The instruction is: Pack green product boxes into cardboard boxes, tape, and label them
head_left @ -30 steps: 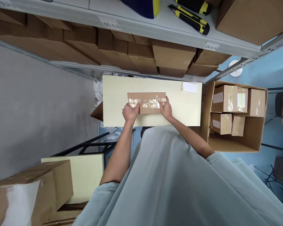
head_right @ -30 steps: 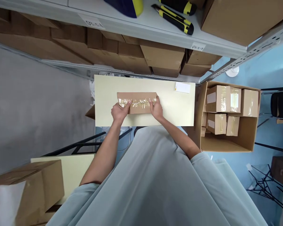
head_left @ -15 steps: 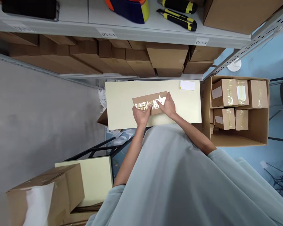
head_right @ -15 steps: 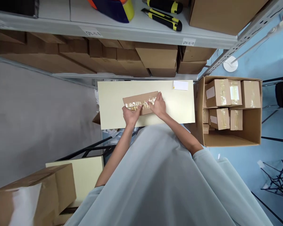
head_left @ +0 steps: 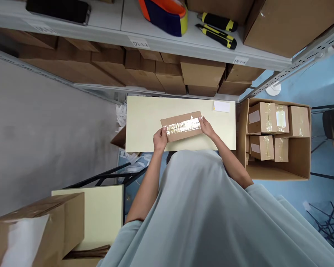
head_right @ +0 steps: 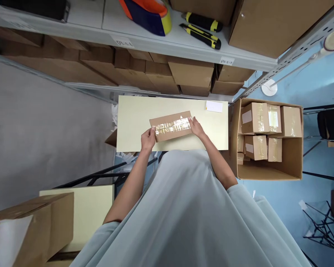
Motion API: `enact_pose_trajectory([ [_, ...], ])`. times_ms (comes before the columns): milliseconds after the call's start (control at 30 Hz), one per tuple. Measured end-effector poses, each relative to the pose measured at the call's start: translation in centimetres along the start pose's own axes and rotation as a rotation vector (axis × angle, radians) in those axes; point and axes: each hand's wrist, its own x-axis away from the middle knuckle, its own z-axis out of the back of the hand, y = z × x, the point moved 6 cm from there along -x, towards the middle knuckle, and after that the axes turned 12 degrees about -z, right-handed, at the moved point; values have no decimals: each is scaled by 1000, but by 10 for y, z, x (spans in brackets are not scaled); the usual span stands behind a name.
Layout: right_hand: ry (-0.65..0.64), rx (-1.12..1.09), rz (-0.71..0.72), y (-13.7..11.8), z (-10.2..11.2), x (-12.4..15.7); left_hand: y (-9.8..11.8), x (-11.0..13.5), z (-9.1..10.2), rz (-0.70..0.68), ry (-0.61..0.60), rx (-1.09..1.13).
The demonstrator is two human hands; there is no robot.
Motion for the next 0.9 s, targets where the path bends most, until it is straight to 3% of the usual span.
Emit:
enact_pose_trajectory([
  [167, 232, 187, 91, -10, 8, 26, 11, 4, 3, 30, 25, 29],
  [400, 223, 197, 241, -33, 23, 35, 22, 4, 15, 11, 49, 62],
  [567, 132, 203, 240, -16, 18, 46, 0, 8, 20, -10, 99, 43],
  [767, -17, 330, 115, 26, -13, 57, -43, 27, 6, 83, -65, -113],
  [900, -56, 261, 32, 40, -22, 55, -55, 37, -2, 90, -117, -74],
])
